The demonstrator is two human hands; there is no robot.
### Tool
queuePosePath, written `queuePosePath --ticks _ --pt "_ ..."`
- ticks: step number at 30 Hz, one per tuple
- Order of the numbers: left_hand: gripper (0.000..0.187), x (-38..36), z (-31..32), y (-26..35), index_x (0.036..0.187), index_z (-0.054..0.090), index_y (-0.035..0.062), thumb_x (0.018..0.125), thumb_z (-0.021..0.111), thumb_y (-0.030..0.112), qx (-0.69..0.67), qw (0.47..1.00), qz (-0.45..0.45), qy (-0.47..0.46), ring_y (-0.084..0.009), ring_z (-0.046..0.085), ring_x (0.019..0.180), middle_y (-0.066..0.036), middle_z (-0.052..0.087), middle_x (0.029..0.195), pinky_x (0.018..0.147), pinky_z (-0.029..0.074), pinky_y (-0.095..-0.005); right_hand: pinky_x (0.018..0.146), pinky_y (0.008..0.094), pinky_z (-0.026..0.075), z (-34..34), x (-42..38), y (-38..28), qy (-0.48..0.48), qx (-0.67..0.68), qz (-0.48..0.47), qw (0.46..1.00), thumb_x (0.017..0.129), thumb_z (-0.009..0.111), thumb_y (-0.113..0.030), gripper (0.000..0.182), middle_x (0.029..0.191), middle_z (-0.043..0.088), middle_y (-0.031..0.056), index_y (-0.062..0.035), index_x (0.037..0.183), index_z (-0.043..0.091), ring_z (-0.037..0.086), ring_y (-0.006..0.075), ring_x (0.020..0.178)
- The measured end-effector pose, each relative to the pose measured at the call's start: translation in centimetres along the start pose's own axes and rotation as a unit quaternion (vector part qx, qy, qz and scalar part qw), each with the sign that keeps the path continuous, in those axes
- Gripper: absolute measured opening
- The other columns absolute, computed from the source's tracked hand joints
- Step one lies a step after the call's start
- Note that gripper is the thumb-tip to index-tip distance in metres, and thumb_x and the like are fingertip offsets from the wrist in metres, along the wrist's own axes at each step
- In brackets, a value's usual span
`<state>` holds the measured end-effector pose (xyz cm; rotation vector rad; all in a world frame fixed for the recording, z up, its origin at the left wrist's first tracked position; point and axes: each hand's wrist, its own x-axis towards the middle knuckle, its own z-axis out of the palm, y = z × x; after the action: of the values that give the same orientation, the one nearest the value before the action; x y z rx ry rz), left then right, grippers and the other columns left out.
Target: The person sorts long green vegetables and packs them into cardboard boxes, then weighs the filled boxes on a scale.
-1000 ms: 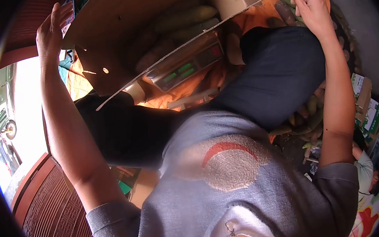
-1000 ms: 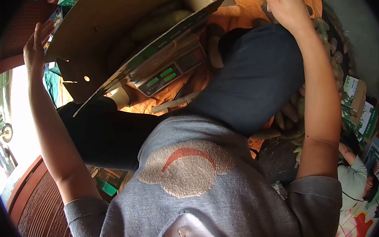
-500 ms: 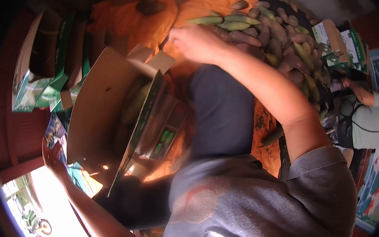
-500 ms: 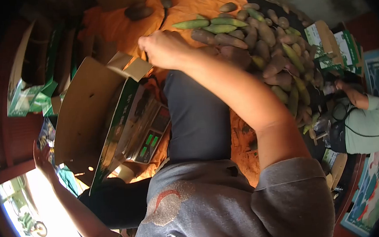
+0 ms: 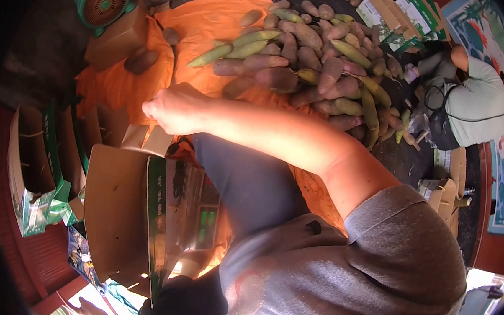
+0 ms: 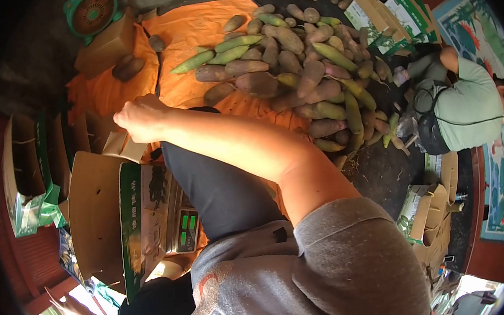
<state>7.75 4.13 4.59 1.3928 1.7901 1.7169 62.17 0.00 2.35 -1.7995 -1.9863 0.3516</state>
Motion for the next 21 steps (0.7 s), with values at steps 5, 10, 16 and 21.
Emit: queuePosePath --ticks 5,10,16,21 --pt "0.050 -2.0 -0.7 0.0 0.127 0.043 0.0029 0.077 0.042 -0.004 0.027 0.999 -0.030 -0.014 -0.0254 0.053 0.100 -0.014 0.051 0.111 0.079 0.046 -0.0293 0.057 0.0424 0.048 0.3 0.0 0.4 0.027 -0.011 -0.013 0.999 0.074 0.054 -0.007 0.012 0.069 0.063 0.0135 -0.0069 0.084 0.060 0.062 0.0316 0.065" --pt "0.044 -4.8 -2.2 -1.1 0.123 0.047 0.0024 0.079 0.042 0.000 0.070 0.990 -0.097 -0.072 -0.0236 0.053 0.094 -0.013 0.053 0.105 0.075 0.045 -0.0290 0.056 0.0422 0.048 0.4 -0.1 0.6 0.031 -0.007 -0.016 0.999 0.073 0.055 -0.007 0.011 0.068 0.062 0.0138 -0.0071 0.083 0.060 0.062 0.0309 0.064" --pt "0.038 -8.0 -3.3 -1.2 0.119 0.051 0.0018 0.082 0.042 0.004 0.131 0.960 -0.177 -0.173 -0.0214 0.054 0.087 -0.012 0.054 0.098 0.071 0.044 -0.0286 0.056 0.0422 0.048 0.9 0.2 0.3 0.029 0.004 -0.023 0.999 0.073 0.055 -0.007 0.014 0.070 0.063 0.0133 -0.0081 0.086 0.061 0.063 0.0311 0.065" --pt "0.033 -10.5 -3.8 -0.9 0.115 0.054 0.0013 0.084 0.043 0.008 0.178 0.923 -0.230 -0.253 -0.0196 0.055 0.082 -0.012 0.055 0.092 0.067 0.044 -0.0282 0.056 0.0421 0.049 1.2 0.4 0.1 0.012 0.004 -0.021 1.000 0.073 0.056 -0.007 0.015 0.071 0.064 0.0124 -0.0085 0.087 0.062 0.063 0.0312 0.066"
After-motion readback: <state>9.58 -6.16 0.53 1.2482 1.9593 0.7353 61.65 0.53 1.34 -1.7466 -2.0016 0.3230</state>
